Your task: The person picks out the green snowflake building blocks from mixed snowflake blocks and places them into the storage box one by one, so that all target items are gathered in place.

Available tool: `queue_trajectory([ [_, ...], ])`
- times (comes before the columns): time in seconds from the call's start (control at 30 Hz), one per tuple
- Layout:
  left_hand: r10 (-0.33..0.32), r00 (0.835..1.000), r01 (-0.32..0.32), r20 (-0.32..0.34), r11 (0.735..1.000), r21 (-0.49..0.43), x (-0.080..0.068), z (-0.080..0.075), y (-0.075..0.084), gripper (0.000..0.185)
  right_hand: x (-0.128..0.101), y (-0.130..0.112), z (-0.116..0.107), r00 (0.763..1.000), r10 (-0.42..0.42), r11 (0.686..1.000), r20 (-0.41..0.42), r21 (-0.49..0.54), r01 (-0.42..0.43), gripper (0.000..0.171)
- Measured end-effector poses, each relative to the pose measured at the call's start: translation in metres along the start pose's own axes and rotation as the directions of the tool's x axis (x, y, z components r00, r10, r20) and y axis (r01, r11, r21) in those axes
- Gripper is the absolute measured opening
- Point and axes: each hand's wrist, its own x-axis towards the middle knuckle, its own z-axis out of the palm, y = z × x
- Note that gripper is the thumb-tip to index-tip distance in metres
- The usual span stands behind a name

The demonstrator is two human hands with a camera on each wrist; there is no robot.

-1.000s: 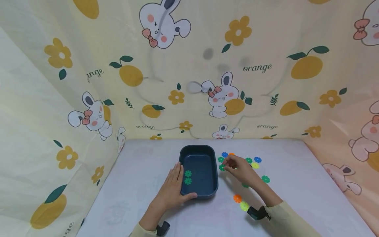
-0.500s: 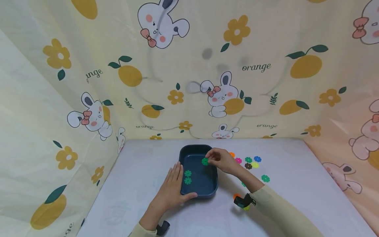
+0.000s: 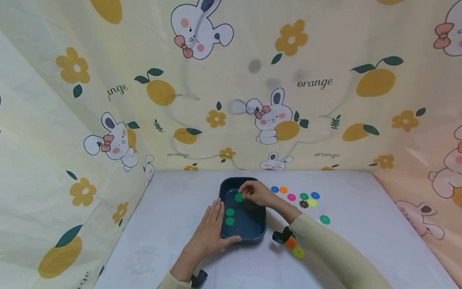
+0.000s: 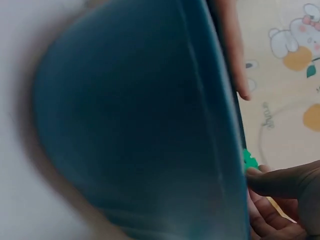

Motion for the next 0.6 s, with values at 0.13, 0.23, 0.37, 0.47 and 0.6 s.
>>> queue_trajectory([
  [0.13, 0.003, 1.0, -0.003, -0.003, 1.0, 0.0, 0.0, 0.0, 0.0, 0.126, 0.01, 0.002, 0.004, 0.999, 0.009, 0.999, 0.036, -0.043, -0.008, 0.016],
  [0.23, 0.008, 1.0, -0.008, -0.008, 1.0, -0.003, 0.0, -0.001, 0.001, 0.126, 0.016, 0.002, 0.007, 0.998, 0.019, 0.997, 0.052, -0.076, -0.015, 0.015],
  [0.37, 0.01, 1.0, -0.01, -0.014, 1.0, -0.001, 0.001, -0.002, 0.001, 0.126, 0.021, 0.002, 0.011, 0.997, 0.034, 0.995, 0.067, -0.096, -0.027, 0.015],
  [0.47, 0.007, 1.0, -0.007, -0.01, 1.0, 0.002, 0.001, -0.002, 0.001, 0.127, 0.025, 0.003, 0.014, 0.994, 0.062, 0.992, 0.089, -0.11, -0.052, 0.014],
  [0.6, 0.003, 1.0, -0.003, -0.001, 1.0, -0.004, 0.002, 0.0, 0.0, 0.127, 0.029, 0.006, 0.017, 0.989, 0.095, 0.989, 0.115, -0.127, -0.081, 0.015],
])
